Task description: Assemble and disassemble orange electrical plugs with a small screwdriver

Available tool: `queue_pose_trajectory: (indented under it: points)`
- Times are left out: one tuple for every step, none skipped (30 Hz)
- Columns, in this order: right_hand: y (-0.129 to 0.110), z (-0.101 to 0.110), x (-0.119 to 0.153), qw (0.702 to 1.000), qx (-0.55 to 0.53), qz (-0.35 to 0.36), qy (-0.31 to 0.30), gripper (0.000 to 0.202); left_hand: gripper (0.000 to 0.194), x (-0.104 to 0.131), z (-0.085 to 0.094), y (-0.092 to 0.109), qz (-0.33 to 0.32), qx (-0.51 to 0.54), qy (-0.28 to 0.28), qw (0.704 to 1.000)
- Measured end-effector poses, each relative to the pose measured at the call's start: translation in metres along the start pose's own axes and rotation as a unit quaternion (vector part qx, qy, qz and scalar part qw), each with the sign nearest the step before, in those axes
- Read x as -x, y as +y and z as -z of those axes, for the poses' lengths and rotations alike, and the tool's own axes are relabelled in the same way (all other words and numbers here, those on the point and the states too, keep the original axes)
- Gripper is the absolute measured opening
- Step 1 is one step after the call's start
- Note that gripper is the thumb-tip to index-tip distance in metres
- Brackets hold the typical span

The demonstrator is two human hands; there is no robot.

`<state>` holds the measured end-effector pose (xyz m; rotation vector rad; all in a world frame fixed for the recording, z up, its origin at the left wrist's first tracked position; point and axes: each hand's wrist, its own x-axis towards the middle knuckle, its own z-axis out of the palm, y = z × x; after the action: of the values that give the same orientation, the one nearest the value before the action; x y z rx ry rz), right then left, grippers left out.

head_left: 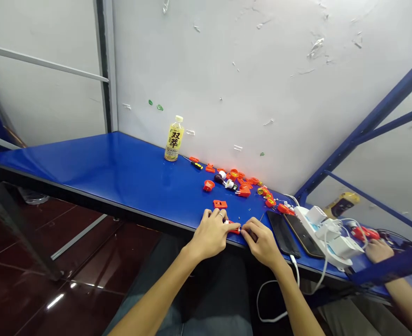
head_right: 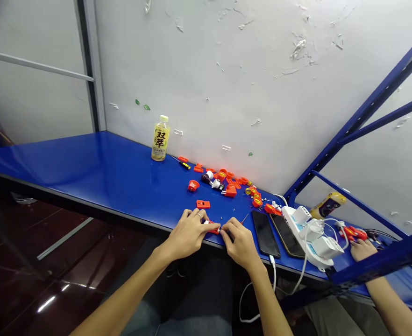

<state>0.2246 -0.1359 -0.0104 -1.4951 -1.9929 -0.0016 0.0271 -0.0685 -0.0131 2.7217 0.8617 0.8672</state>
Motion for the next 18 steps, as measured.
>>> queue_pose_trajectory:
  points:
    - [0.0002, -0.0004, -0.0001, 1.000, -0.002, -0.001, 0.001, 0.019, 0.042, 0.0000, 0.0002, 0.0003, -0.010, -0.014, -0.007, 1.000]
    - [0.0003, -0.0008, -0.0003, 1.000, -0.004, -0.001, 0.002, 0.019, 0.044, 0.0000, 0.0004, 0.0005, -0.017, -0.025, -0.012, 0.999]
    - [0.0005, -0.0011, -0.0004, 1.000, -0.005, -0.001, 0.003, 0.019, 0.045, 0.0000, 0.0004, 0.0006, -0.022, -0.033, -0.015, 0.999]
    - [0.0007, -0.0014, -0.0005, 1.000, -0.006, 0.000, 0.006, 0.019, 0.046, 0.0000, 0.0004, 0.0006, -0.024, -0.037, -0.016, 0.999]
    - [0.0008, -0.0017, -0.0006, 1.000, -0.007, 0.001, 0.007, 0.019, 0.046, 0.0000, 0.0003, 0.0006, -0.026, -0.039, -0.017, 0.999]
    - [0.0009, -0.0019, -0.0007, 1.000, -0.006, 0.002, 0.009, 0.019, 0.046, -0.0001, 0.0002, 0.0005, -0.027, -0.041, -0.017, 0.999]
    - [0.0010, -0.0020, -0.0008, 1.000, -0.007, 0.003, 0.010, 0.020, 0.046, -0.0001, 0.0001, 0.0004, -0.028, -0.042, -0.017, 0.999]
    - [0.0011, -0.0021, -0.0008, 1.000, -0.008, 0.004, 0.011, 0.020, 0.047, -0.0001, 0.0001, 0.0003, -0.029, -0.043, -0.017, 0.998]
    - [0.0011, -0.0021, -0.0009, 1.000, -0.009, 0.004, 0.011, 0.020, 0.048, -0.0002, 0.0000, 0.0003, -0.031, -0.044, -0.017, 0.998]
    - [0.0011, -0.0022, -0.0010, 1.000, -0.010, 0.004, 0.011, 0.020, 0.048, -0.0002, 0.0000, 0.0002, -0.032, -0.045, -0.017, 0.998]
    - [0.0011, -0.0023, -0.0012, 1.000, -0.011, 0.003, 0.011, 0.019, 0.049, -0.0002, 0.0000, 0.0002, -0.034, -0.046, -0.017, 0.998]
    - [0.0011, -0.0025, -0.0014, 1.000, -0.010, 0.001, 0.011, 0.019, 0.049, -0.0002, 0.0000, 0.0003, -0.035, -0.046, -0.018, 0.998]
    - [0.0010, -0.0029, -0.0017, 1.000, -0.009, 0.000, 0.011, 0.019, 0.049, -0.0001, 0.0001, 0.0004, -0.035, -0.047, -0.020, 0.998]
    - [0.0010, -0.0033, -0.0020, 1.000, -0.007, -0.002, 0.010, 0.019, 0.049, 0.0000, 0.0002, 0.0005, -0.036, -0.047, -0.022, 0.998]
    - [0.0010, -0.0037, -0.0023, 1.000, -0.006, -0.002, 0.010, 0.019, 0.049, 0.0001, 0.0003, 0.0007, -0.036, -0.047, -0.024, 0.998]
    - [0.0010, -0.0040, -0.0024, 1.000, -0.006, -0.003, 0.010, 0.019, 0.049, 0.0001, 0.0005, 0.0008, -0.035, -0.047, -0.026, 0.998]
    - [0.0010, -0.0040, -0.0024, 1.000, -0.009, -0.004, 0.012, 0.019, 0.049, 0.0002, 0.0008, 0.0010, -0.034, -0.046, -0.026, 0.998]
    - [0.0011, -0.0036, -0.0022, 1.000, -0.014, -0.006, 0.015, 0.019, 0.049, 0.0002, 0.0011, 0.0011, -0.032, -0.045, -0.026, 0.998]
